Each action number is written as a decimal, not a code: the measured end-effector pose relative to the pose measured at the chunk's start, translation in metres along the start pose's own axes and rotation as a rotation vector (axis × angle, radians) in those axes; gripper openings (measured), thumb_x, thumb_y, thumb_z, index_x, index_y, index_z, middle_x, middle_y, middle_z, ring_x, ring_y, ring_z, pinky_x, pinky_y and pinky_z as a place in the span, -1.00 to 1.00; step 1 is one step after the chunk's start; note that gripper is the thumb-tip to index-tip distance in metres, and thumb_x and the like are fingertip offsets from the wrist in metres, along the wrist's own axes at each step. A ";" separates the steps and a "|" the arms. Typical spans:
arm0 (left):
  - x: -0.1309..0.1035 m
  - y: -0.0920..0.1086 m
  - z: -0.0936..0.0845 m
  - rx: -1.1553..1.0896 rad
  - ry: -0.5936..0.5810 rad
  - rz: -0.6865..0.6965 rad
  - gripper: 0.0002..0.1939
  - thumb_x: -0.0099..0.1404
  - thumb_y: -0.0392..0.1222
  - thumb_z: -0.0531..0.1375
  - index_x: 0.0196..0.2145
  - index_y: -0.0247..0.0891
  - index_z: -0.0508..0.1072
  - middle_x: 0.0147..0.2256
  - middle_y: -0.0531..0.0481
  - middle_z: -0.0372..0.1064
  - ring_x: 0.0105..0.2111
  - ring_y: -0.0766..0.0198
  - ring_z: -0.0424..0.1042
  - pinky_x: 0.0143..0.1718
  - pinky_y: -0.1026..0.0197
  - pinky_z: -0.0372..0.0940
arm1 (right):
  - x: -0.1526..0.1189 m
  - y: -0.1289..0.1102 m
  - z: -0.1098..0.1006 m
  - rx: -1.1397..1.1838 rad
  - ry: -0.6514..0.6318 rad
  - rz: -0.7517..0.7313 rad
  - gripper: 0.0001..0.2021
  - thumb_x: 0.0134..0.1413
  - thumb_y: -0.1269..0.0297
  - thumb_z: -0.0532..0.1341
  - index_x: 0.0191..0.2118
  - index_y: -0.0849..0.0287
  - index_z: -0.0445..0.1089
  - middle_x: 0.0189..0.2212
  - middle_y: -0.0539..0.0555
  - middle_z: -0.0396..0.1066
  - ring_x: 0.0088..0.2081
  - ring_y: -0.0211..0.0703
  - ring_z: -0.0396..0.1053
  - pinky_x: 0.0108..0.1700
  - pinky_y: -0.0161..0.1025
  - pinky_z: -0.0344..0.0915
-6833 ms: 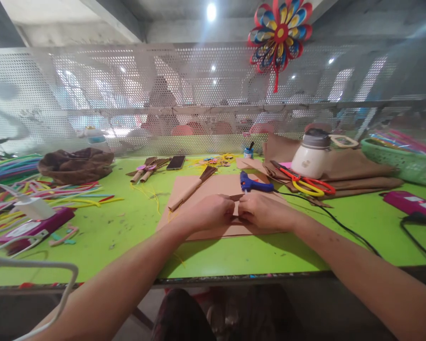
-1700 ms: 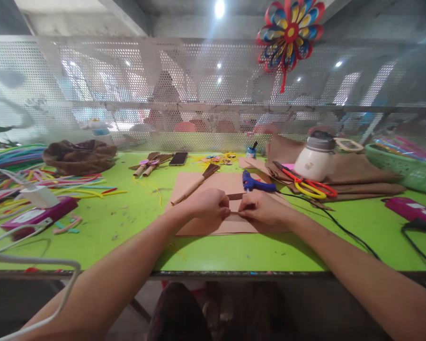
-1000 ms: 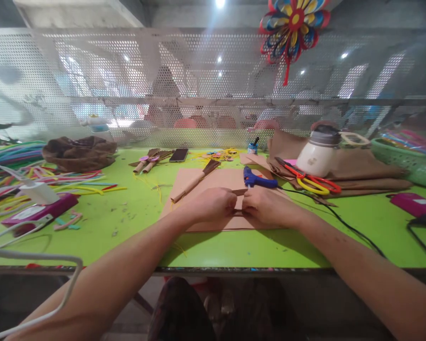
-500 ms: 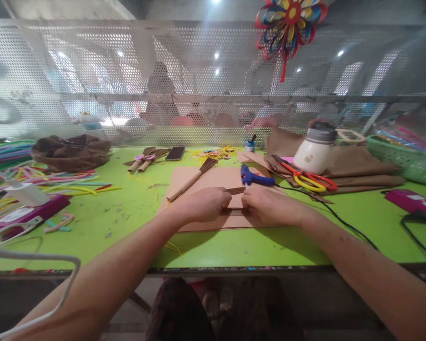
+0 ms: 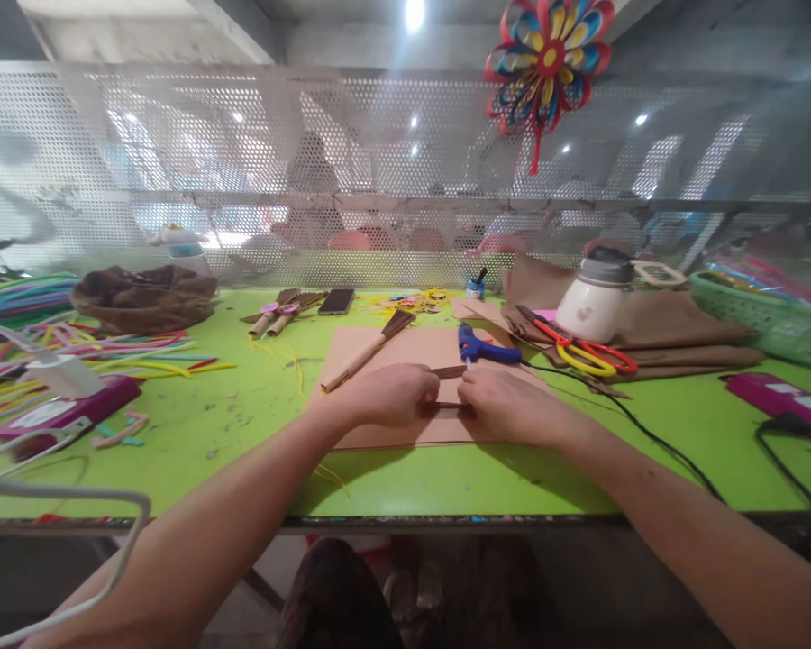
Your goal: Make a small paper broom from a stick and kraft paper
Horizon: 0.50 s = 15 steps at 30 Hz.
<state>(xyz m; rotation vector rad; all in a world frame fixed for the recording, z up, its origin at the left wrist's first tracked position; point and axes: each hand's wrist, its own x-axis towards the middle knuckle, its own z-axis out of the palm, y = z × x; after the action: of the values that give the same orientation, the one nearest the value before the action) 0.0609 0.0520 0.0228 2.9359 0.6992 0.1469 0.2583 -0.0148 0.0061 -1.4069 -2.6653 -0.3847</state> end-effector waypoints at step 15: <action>0.007 -0.008 0.007 -0.672 0.019 -0.275 -0.50 0.25 0.14 -0.01 -0.61 -0.29 0.35 -0.60 -0.01 0.38 -0.57 0.34 0.28 -0.50 0.31 0.14 | 0.008 -0.007 0.004 0.035 0.280 0.034 -0.84 0.04 0.58 0.07 -0.42 0.25 0.33 -0.39 0.13 0.31 -0.32 -0.13 0.24 -0.30 -0.23 0.16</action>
<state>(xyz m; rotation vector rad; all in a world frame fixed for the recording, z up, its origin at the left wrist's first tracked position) 0.0640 0.0613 0.0151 2.1849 0.8450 0.3126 0.2479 -0.0115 0.0028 -1.2801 -2.4098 -0.4900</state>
